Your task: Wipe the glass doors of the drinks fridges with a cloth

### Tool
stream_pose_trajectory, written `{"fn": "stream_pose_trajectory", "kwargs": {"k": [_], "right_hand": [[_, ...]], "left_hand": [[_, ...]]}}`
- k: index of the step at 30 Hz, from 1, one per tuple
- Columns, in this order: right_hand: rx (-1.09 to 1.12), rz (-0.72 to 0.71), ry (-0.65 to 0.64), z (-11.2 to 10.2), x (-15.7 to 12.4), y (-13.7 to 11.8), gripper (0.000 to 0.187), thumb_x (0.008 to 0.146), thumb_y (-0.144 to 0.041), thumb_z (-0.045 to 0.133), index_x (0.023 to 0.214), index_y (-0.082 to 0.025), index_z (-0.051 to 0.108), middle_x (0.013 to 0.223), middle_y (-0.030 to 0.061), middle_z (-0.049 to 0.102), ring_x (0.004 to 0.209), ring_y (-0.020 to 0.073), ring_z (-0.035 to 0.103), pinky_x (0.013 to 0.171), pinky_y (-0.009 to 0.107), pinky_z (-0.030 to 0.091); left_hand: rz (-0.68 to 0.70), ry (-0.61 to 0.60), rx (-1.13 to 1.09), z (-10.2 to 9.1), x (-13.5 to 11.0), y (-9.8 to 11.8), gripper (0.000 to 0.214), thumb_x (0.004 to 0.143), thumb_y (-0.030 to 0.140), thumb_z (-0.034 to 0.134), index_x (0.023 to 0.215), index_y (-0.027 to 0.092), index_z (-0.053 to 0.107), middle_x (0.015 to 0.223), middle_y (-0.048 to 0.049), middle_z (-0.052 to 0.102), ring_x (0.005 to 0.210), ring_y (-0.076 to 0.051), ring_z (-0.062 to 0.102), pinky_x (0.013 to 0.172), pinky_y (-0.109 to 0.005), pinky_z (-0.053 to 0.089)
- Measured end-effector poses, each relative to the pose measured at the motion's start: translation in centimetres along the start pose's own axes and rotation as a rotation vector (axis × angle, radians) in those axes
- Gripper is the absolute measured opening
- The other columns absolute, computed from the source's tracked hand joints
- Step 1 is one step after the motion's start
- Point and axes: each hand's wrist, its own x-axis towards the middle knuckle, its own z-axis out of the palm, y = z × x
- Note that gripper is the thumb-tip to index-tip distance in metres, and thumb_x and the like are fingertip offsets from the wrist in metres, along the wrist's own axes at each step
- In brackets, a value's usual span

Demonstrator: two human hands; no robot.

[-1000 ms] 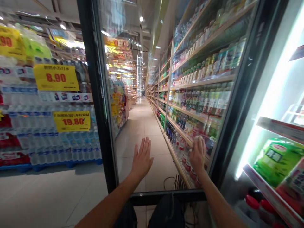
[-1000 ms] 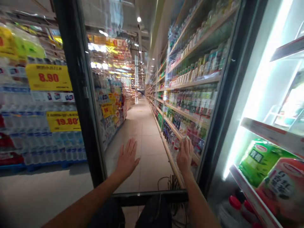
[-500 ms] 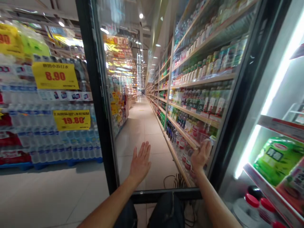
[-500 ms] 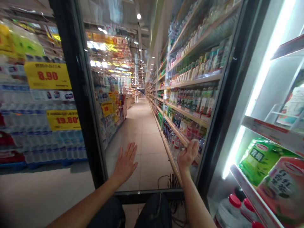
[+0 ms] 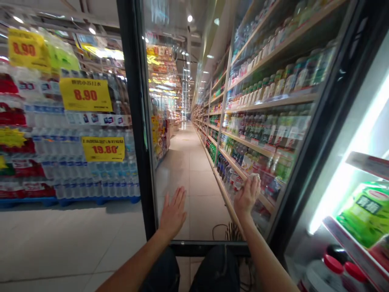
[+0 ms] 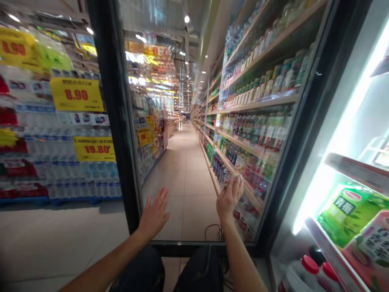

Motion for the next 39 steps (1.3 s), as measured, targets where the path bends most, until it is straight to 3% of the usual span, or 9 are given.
{"fn": "stream_pose_trajectory", "kwargs": {"k": [6, 8, 12, 18, 24, 29, 31, 35, 39], "right_hand": [[0.102, -0.440, -0.344, 0.3, -2.8, -3.4, 0.061, 0.084, -0.005, 0.036, 0.142, -0.021, 0.027, 0.138, 0.0096, 0.045, 0.138, 0.0226, 0.020, 0.109, 0.048, 0.025], [0.074, -0.429, -0.308, 0.2, -2.3, -2.8, 0.059, 0.085, -0.006, 0.036, 0.141, -0.021, 0.029, 0.137, 0.0100, 0.046, 0.138, 0.0223, 0.020, 0.109, 0.048, 0.024], [0.023, -0.160, -0.148, 0.4, -1.4, -2.6, 0.057, 0.086, -0.011, 0.036, 0.143, -0.015, 0.025, 0.143, 0.0166, 0.034, 0.139, 0.0290, 0.015, 0.106, 0.056, 0.023], [0.151, -0.467, -0.382, 1.0, -2.9, -6.2, 0.057, 0.085, -0.005, 0.035, 0.139, -0.021, 0.034, 0.136, 0.0085, 0.047, 0.137, 0.0213, 0.024, 0.108, 0.047, 0.025], [0.049, -0.246, -0.155, 1.4, -0.6, -6.4, 0.053, 0.087, -0.009, 0.036, 0.139, -0.013, 0.033, 0.138, 0.0164, 0.043, 0.139, 0.0262, 0.014, 0.107, 0.051, 0.023], [0.219, -0.752, -0.409, 1.6, -1.6, -8.5, 0.046, 0.085, -0.007, 0.035, 0.129, -0.017, 0.048, 0.133, 0.0061, 0.051, 0.137, 0.0196, 0.021, 0.110, 0.042, 0.022], [0.214, -0.761, -0.407, 2.1, -0.1, -9.0, 0.045, 0.085, -0.007, 0.036, 0.127, -0.016, 0.050, 0.133, 0.0060, 0.051, 0.138, 0.0191, 0.020, 0.111, 0.042, 0.020], [0.133, -0.446, -0.239, 2.9, 3.5, -10.0, 0.043, 0.087, -0.010, 0.037, 0.129, -0.013, 0.048, 0.135, 0.0119, 0.048, 0.140, 0.0229, 0.011, 0.111, 0.048, 0.017], [0.241, -0.788, -0.338, 2.8, 3.2, -11.2, 0.042, 0.087, -0.010, 0.036, 0.126, -0.015, 0.051, 0.135, 0.0069, 0.050, 0.138, 0.0189, 0.017, 0.113, 0.043, 0.016]], "left_hand": [[-0.020, 0.001, -0.010, -0.4, -0.5, -0.7, 0.062, 0.082, 0.033, 0.044, 0.139, 0.013, 0.030, 0.146, -0.0107, 0.029, 0.136, -0.023, 0.024, 0.108, -0.049, 0.026], [-0.038, -0.002, -0.013, -0.6, -0.5, -0.8, 0.061, 0.082, 0.032, 0.043, 0.139, 0.012, 0.031, 0.146, -0.0110, 0.028, 0.136, -0.023, 0.025, 0.108, -0.049, 0.026], [-0.051, -0.010, -0.022, -0.6, -0.6, -1.1, 0.063, 0.082, 0.033, 0.044, 0.140, 0.013, 0.029, 0.146, -0.0109, 0.028, 0.136, -0.023, 0.024, 0.108, -0.049, 0.025], [-0.052, -0.005, -0.009, -0.8, -0.6, -1.5, 0.065, 0.082, 0.033, 0.046, 0.141, 0.013, 0.027, 0.147, -0.0113, 0.028, 0.137, -0.023, 0.022, 0.108, -0.049, 0.025], [-0.059, -0.031, -0.019, -1.3, -0.5, -1.7, 0.064, 0.082, 0.032, 0.045, 0.140, 0.013, 0.028, 0.147, -0.0106, 0.026, 0.137, -0.023, 0.022, 0.108, -0.050, 0.024], [-0.058, -0.015, -0.026, -1.2, -0.5, -2.0, 0.062, 0.082, 0.033, 0.045, 0.139, 0.013, 0.031, 0.146, -0.0110, 0.028, 0.136, -0.024, 0.025, 0.108, -0.050, 0.025], [-0.054, -0.002, -0.012, -1.2, -0.5, -2.3, 0.062, 0.083, 0.033, 0.045, 0.140, 0.013, 0.030, 0.146, -0.0113, 0.028, 0.137, -0.024, 0.024, 0.109, -0.050, 0.024], [-0.061, 0.011, 0.004, -1.5, -0.3, -3.3, 0.062, 0.083, 0.035, 0.045, 0.139, 0.012, 0.031, 0.146, -0.0118, 0.029, 0.136, -0.024, 0.024, 0.110, -0.050, 0.021], [-0.078, 0.067, 0.033, -2.1, 0.1, -4.6, 0.060, 0.082, 0.035, 0.045, 0.137, 0.011, 0.034, 0.145, -0.0109, 0.031, 0.135, -0.023, 0.028, 0.109, -0.048, 0.023]]}}
